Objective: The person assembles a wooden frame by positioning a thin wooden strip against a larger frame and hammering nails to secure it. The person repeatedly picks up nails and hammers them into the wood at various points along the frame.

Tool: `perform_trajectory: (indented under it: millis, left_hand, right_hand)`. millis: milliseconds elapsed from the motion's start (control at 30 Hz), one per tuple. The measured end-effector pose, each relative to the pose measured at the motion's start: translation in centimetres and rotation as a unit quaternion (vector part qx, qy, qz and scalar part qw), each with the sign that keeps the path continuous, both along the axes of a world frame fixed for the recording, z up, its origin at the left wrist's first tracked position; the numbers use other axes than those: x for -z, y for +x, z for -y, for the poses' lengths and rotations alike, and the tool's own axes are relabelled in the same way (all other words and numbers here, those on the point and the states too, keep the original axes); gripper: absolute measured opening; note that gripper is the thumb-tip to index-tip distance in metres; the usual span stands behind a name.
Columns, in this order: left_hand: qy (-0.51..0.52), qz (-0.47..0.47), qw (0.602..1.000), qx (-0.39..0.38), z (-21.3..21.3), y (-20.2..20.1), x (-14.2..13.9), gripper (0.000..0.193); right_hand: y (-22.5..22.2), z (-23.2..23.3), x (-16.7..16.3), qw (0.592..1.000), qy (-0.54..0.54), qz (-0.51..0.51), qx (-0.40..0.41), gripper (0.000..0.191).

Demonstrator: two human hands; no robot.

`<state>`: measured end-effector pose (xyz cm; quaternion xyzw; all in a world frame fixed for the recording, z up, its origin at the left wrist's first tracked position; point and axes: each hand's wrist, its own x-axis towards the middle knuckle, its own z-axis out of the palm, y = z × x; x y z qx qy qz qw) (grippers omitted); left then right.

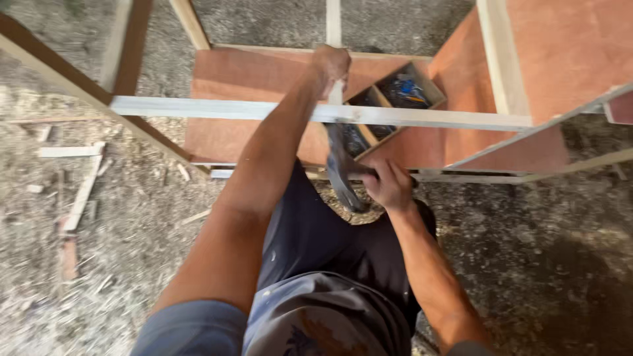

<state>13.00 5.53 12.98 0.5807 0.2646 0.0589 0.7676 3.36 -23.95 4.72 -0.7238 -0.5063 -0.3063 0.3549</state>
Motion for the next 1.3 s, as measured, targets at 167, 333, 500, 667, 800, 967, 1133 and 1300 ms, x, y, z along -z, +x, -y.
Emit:
perform_trajectory:
  millis: [167,333,500,667,800,967,1133,1300]
  left_hand:
    - [-0.017,0.003,1.0,0.011,0.2,0.0,0.6,0.019]
    - [0.026,-0.029,0.999,0.007,0.8,1.0,0.5,0.018]
    - [-0.028,0.011,0.999,0.012,0.5,1.3,0.7,0.016]
    - [-0.015,0.0,1.0,0.012,-0.1,0.6,1.2,0.016]
    - [-0.011,-0.008,1.0,0.014,0.2,0.3,0.7,0.015]
    - [-0.006,-0.009,1.0,0.013,0.4,-0.4,0.4,0.015]
    - [0.007,-0.013,1.0,0.011,0.3,-0.6,0.5,0.014]
    - [0.007,-0.012,1.0,0.008,0.2,-0.2,0.8,0.014]
  right_hand:
    - [-0.6,0.4,-2.2,0.984,0.048,0.054,-0.161,0.064]
    - [0.0,-1.1,-3.1,0.995,-0.029,0.033,-0.089,0.055]
    - [-0.6,0.6,-3.1,0.968,0.085,0.112,-0.208,0.057]
    - [1.0,-0.6,-2.3,0.998,-0.042,-0.02,-0.044,0.059]
    - [-0.5,1.2,-1.2,0.992,0.022,0.075,-0.1,0.065]
    - [0.6,0.6,-0.6,0.984,0.05,0.06,-0.16,0.065]
    - [0.9,0.2,0.1,0.999,-0.028,0.016,-0.042,0.053]
    - [0.3,1.3,1.3,0.977,0.065,0.069,-0.189,0.058]
